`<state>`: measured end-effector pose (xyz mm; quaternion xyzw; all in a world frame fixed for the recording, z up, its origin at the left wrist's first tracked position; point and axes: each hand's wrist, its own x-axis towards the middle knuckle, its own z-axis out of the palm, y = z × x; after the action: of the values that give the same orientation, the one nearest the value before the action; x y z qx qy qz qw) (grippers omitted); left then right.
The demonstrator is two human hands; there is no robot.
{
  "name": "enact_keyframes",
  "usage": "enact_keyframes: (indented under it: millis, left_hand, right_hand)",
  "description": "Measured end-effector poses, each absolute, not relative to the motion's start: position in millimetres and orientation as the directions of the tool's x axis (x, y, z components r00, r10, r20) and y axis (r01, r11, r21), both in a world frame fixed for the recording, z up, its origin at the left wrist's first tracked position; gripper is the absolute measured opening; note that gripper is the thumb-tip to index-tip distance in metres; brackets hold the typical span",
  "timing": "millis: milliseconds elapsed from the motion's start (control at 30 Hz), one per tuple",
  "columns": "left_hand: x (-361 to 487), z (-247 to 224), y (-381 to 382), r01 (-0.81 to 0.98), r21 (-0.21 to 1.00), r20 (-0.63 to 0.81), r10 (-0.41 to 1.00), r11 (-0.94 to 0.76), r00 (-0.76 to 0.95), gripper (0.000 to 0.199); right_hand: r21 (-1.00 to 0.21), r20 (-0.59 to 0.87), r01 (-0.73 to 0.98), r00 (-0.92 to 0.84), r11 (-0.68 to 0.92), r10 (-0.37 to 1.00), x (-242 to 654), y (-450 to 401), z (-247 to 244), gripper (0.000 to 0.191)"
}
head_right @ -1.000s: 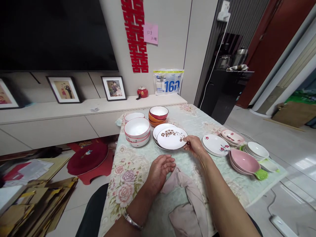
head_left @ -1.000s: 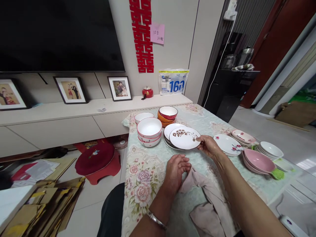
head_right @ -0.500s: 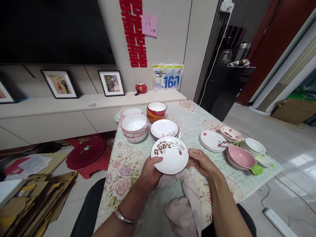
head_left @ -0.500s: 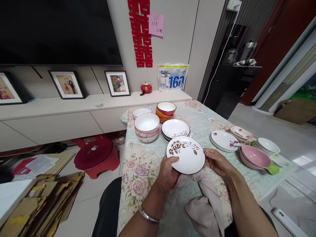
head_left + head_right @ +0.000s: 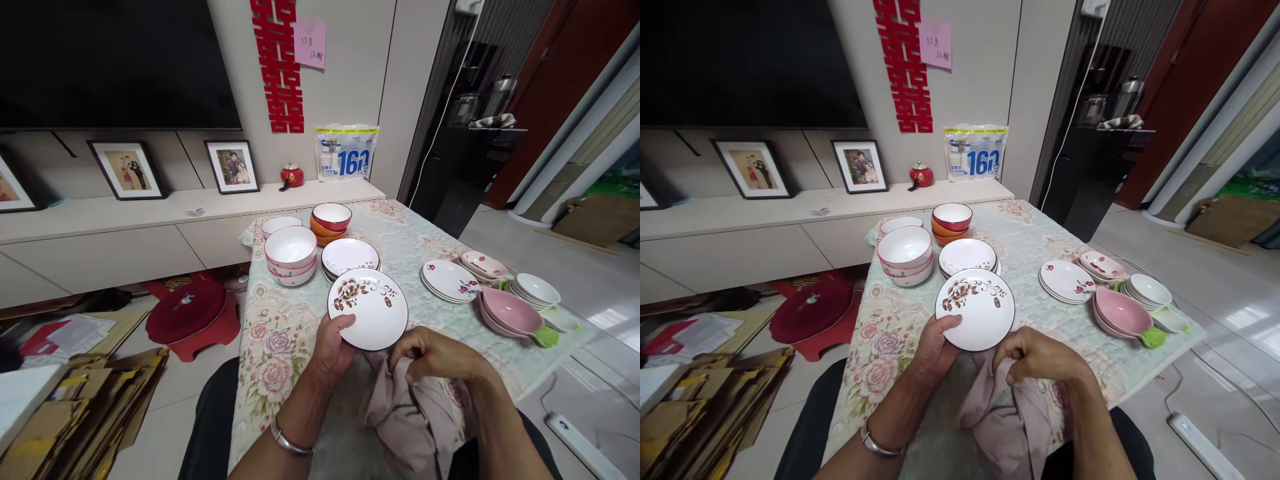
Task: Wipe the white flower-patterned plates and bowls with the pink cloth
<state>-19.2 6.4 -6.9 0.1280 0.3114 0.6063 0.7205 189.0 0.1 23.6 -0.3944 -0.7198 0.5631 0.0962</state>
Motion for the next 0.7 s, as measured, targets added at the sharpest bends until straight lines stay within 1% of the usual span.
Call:
enact_keyframes:
  millis: [67,133,200,267,333,400,433,500,567,600,633,700]
  left_hand:
    - [-18.0,-7.0,5.4,-0.789,0.568,-0.299,0.952,0.235,0.068,0.075]
    - [-16.6,-7.4,4.2,-0.776,0.579,-0.317,0.946,0.249,0.067,0.07]
    - [-14.9,-7.9,2.6,-0.752,0.597,-0.325,0.941,0.28,0.092,0.064]
    - [-12.6,-8.2,0.8,-0.721,0.616,-0.323,0.937,0.317,0.136,0.058]
    - [-9.6,-7.7,-1.2,-0.696,0.629,-0.33,0.93,0.346,0.164,0.057]
    - [-6.4,-6.4,-3.0,-0.682,0.639,-0.351,0.924,0.357,0.154,0.06]
    - [-5.0,-5.6,-3.9,-0.677,0.641,-0.359,0.921,0.361,0.151,0.062]
    - [-3.1,-4.3,-5.5,-0.665,0.643,-0.364,0.916,0.38,0.17,0.065]
    - [-2.4,-4.0,-6.9,-0.651,0.643,-0.352,0.91,0.404,0.217,0.065]
    - [-2.5,-4.2,-7.4,-0.645,0.643,-0.341,0.908,0.413,0.241,0.065]
    - [-2.8,-4.7,-7.9,-0.641,0.644,-0.327,0.908,0.418,0.263,0.064]
    - [-3.7,-5.5,-8.5,-0.634,0.644,-0.304,0.904,0.427,0.299,0.061]
  right_hand:
    - [-0.931,-0.237,0.363,-0.677,0.037,0.697,204.2,-2.9,30.5,0.023]
    - [-0.969,-0.137,0.246,-0.641,0.034,0.755,217.7,-6.2,35.1,0.03]
    - [-0.984,-0.088,0.175,-0.546,0.011,0.833,225.2,-8.4,36.4,0.035]
    - [-0.982,-0.098,0.186,-0.392,-0.026,0.915,225.8,-7.2,34.3,0.037]
    - [-0.959,-0.121,0.277,-0.22,-0.057,0.968,221.4,-1.9,28.9,0.036]
    - [-0.891,-0.093,0.45,-0.068,-0.053,0.993,214.5,5.9,20.0,0.029]
    - [-0.83,-0.05,0.556,-0.008,-0.037,0.999,210.3,9.9,14.7,0.025]
    - [-0.665,0.074,0.747,0.06,0.004,0.995,199.5,16.0,3.5,0.021]
    - [-0.518,0.18,0.854,0.062,0.041,0.982,184.0,18.3,-5.2,0.023]
    - [-0.482,0.211,0.874,0.05,0.059,0.976,174.5,17.8,-7.6,0.025]
    - [-0.475,0.228,0.875,0.016,0.097,0.974,164.4,16.5,-8.4,0.026]
    - [-0.517,0.24,0.829,-0.098,0.213,0.966,145.3,12.1,-5.4,0.029]
